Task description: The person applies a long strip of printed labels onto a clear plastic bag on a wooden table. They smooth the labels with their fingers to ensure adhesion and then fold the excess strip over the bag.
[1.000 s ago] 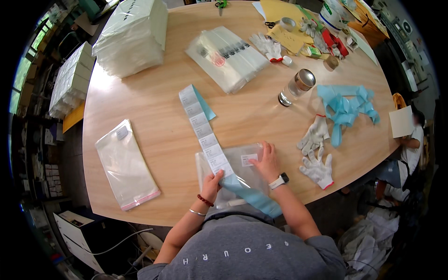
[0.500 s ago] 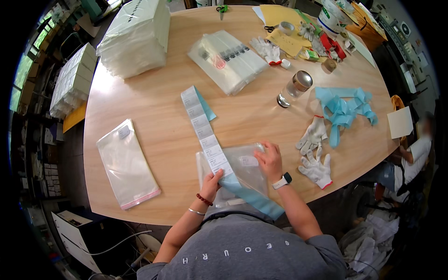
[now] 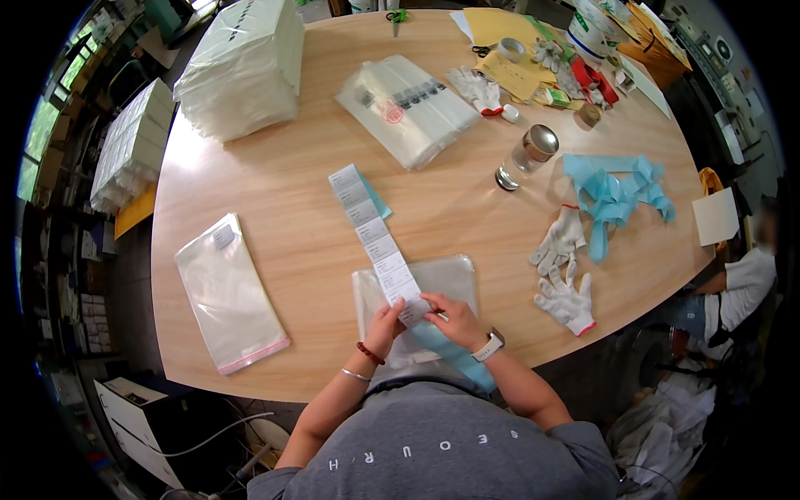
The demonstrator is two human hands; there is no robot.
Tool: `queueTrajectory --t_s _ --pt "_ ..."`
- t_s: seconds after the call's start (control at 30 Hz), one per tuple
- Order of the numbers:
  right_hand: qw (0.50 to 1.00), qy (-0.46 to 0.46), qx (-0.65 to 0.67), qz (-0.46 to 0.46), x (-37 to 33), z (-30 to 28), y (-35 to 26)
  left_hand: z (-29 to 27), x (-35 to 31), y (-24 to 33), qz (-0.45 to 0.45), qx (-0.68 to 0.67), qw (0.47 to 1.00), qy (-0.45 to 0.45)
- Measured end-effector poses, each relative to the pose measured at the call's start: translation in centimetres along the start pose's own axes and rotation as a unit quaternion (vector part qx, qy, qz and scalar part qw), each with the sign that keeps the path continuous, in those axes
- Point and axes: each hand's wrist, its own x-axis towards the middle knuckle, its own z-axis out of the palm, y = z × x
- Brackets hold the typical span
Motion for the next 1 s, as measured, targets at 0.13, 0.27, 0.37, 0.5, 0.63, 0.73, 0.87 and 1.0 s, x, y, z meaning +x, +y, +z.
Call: queueTrajectory --t_s 0.13,0.27,0.37,0.5,0.63,0.73,0.87,1.0 --pt "0.994 -0.001 -0.090 -0.064 0.0 -0.2 -0.4 -0.6 0.7 -0.4 -0.007 0.064 0.998 0.003" --pt "0.989 0.033 -0.088 -0.118 -0.7 0.1 0.8 -1.3 0.9 -0.7 -0.018 0.094 0.995 -0.018" --pt "0.962 0.112 -0.154 -0.197 -1.4 -0.5 -2.4 -1.2 0.9 -1.1 0.000 0.046 0.999 0.020" --pt "0.974 0.017 -0.037 -0.221 -2.4 -2.8 -2.2 -1.2 0.7 -0.7 -0.003 -0.025 0.998 0.063" --pt "0.978 0.175 0.046 0.100 0.2 -3.6 2.9 -0.9 0.3 -0.2 -0.008 0.025 0.998 0.051" --pt "0.982 0.174 0.008 0.072 1.6 -4.1 4.4 -1.0 0.2 -0.2 -0.008 0.045 0.998 0.053" --pt "0.983 0.160 -0.048 0.081 2.2 -3.5 5.4 -1.0 0.2 -0.4 -0.005 0.044 0.997 0.056" --pt "0.955 0.130 -0.266 0.002 2.4 -2.8 4.1 -1.3 0.3 -0.7 0.003 0.039 0.998 0.055"
